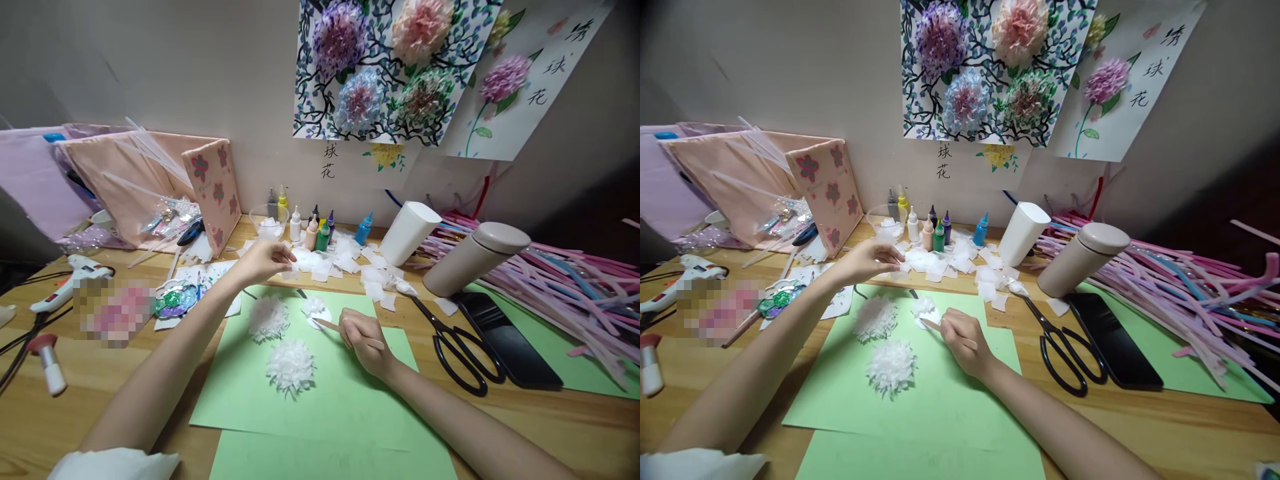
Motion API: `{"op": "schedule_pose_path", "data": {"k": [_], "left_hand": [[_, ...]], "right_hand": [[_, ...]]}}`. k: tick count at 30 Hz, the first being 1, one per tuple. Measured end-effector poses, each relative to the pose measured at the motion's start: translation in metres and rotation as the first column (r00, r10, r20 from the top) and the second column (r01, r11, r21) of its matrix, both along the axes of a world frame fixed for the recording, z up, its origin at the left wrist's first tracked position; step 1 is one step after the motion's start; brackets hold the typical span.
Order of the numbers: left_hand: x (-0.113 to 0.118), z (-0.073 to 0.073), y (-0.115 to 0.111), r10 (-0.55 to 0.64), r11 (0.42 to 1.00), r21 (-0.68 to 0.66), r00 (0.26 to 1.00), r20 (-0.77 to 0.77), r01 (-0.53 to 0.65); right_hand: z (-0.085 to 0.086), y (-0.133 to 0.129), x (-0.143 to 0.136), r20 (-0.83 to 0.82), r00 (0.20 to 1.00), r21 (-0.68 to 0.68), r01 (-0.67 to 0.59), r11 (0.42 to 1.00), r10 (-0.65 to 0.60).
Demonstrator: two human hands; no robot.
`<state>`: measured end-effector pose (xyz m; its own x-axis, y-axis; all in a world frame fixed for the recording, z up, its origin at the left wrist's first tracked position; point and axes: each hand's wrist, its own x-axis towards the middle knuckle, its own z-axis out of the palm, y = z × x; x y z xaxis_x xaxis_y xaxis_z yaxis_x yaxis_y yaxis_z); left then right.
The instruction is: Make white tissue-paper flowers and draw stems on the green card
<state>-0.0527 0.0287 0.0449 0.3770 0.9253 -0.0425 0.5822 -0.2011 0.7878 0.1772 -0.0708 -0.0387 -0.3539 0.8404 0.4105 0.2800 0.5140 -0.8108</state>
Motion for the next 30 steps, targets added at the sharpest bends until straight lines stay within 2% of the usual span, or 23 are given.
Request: {"op": "schedule_pose_path", "data": {"k": [6,18,30], "left_hand": [[0.0032,0.0072,-0.0051,-0.002,1.000,0.004,1.000,-0.002,0.002],[0.0038,0.0032,-0.0051,-0.020,1.000,0.018,1.000,-0.021,0.021],[0.0065,0.0070,-0.0099,-0.058,0.998,0.011,0.997,-0.045,0.059]], "right_hand": [[-0.0023,-0.0005,0.0011,-0.032,0.999,-0.006,0.019,1.000,-0.019],[0.0026,-0.0009,-0.0017,0.098,0.993,0.071,-0.077,0.994,0.070],[0.0014,0.0001,-0.0013,0.122,0.992,0.048,-0.034,0.998,0.028]]}}
